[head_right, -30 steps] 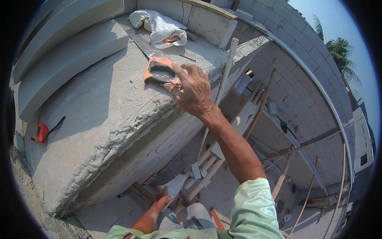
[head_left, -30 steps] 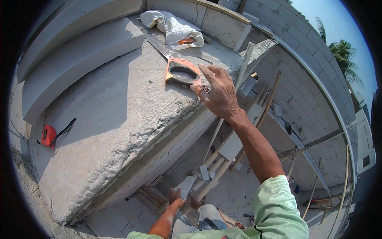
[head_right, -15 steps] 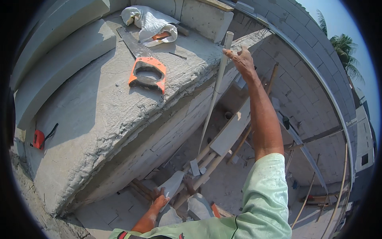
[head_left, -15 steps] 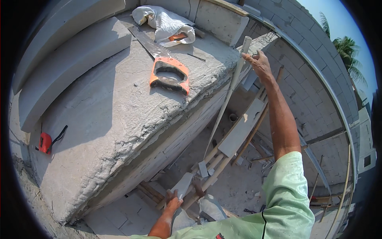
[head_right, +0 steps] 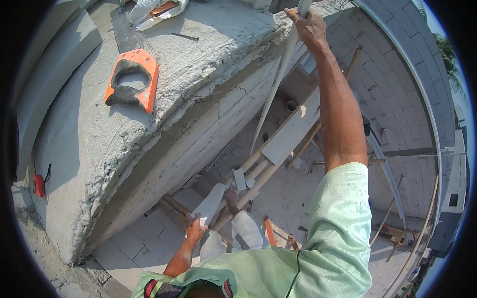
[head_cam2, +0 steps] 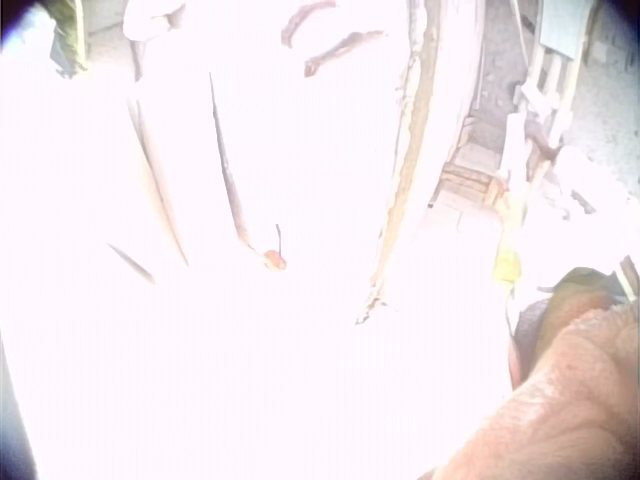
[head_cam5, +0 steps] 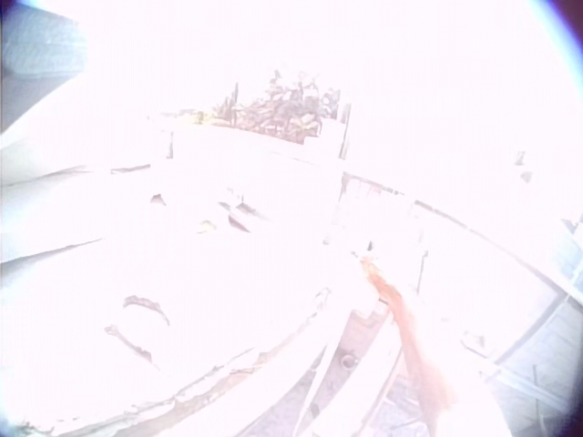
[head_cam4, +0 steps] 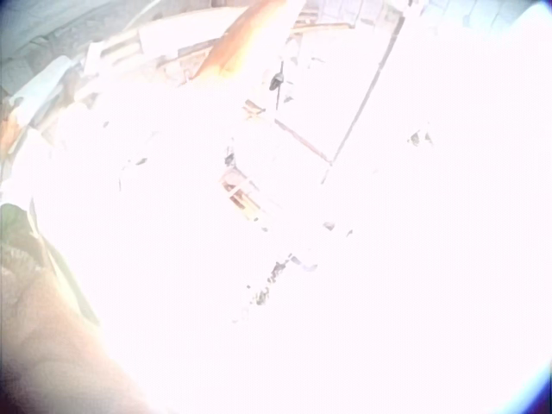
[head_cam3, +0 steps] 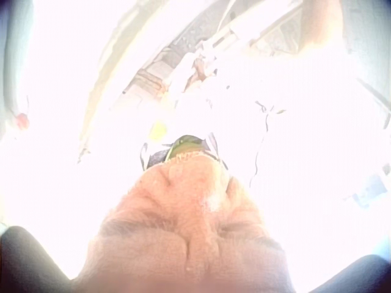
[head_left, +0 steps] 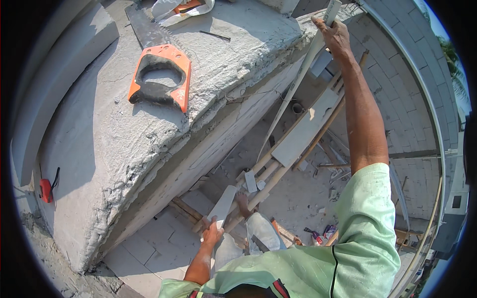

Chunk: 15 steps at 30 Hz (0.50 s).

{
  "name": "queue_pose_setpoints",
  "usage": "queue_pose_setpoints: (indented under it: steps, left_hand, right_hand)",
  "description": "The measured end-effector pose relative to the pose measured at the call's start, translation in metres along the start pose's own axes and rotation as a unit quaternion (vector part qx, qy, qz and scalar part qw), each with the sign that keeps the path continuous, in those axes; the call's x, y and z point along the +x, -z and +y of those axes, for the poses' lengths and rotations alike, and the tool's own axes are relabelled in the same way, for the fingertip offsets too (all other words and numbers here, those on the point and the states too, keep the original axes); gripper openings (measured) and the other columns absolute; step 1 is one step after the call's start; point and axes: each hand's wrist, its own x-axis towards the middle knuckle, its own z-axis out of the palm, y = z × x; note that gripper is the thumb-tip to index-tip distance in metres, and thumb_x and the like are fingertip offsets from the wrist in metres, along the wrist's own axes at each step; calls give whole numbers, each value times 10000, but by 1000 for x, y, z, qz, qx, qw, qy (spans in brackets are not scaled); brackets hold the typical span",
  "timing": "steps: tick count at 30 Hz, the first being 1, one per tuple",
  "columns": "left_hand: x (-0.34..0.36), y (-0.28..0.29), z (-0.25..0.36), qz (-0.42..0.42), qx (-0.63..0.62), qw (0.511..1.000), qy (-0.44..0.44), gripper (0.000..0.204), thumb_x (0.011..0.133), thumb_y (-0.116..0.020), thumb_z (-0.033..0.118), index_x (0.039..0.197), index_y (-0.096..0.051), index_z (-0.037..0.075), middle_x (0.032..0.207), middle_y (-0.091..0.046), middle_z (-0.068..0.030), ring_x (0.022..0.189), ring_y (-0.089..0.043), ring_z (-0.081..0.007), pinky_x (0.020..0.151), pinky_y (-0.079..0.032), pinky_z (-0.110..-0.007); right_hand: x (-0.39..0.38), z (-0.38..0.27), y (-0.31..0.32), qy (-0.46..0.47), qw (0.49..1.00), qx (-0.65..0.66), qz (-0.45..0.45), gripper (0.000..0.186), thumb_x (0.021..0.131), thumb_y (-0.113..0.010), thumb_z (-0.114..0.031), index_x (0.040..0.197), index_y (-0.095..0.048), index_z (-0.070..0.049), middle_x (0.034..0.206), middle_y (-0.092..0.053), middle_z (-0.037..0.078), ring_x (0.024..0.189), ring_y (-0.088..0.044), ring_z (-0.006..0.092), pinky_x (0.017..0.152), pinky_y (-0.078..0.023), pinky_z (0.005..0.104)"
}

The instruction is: The person cuts a lightweight concrete brick with a hand saw and then places it on a wall, checking the level with a spirit level.

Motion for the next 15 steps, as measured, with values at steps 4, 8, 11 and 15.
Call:
queue_pose_setpoints:
  steps: [4, 8, 11, 15]
  left_hand:
    - [1, -6, 4, 71, 72, 994, -32, 797, 797, -703, 318, 1458, -298, 131, 1443, -308, -339, 1177, -511, -559, 1050, -414, -534]
    - [8, -17, -6, 102, 77, 990, -53, 781, 802, -689, 321, 1448, -312, 96, 1299, -511, -322, 1182, -535, -513, 1030, -413, -529]
    - [11, -21, -8, 93, 53, 993, -52, 765, 788, -687, 321, 1429, -346, 84, 1191, -604, -304, 1174, -548, -491, 1002, -419, -537]
    - [6, -23, -1, 101, 77, 991, -35, 762, 769, -691, 319, 1417, -366, 85, 1198, -602, -292, 1153, -560, -487, 996, -423, -537]
  right_hand:
    - [40, 50, -1, -103, 993, 50, 21, 438, 864, -725, -487, 1090, -714, -113, 849, -683, 81, 796, -636, 202, 739, -508, 376]
    - [57, 74, -7, -163, 986, 29, 22, 444, 879, -724, -424, 1042, -696, -12, 918, -700, 117, 850, -634, 200, 760, -499, 363]
    - [56, 80, -14, -125, 986, 108, -30, 459, 904, -714, -401, 1102, -657, 8, 979, -651, 78, 877, -563, 157, 749, -460, 333]
    - [53, 88, -27, -133, 978, 152, -53, 558, 897, -712, -444, 1239, -616, -13, 1105, -634, 84, 967, -565, 175, 817, -462, 353]
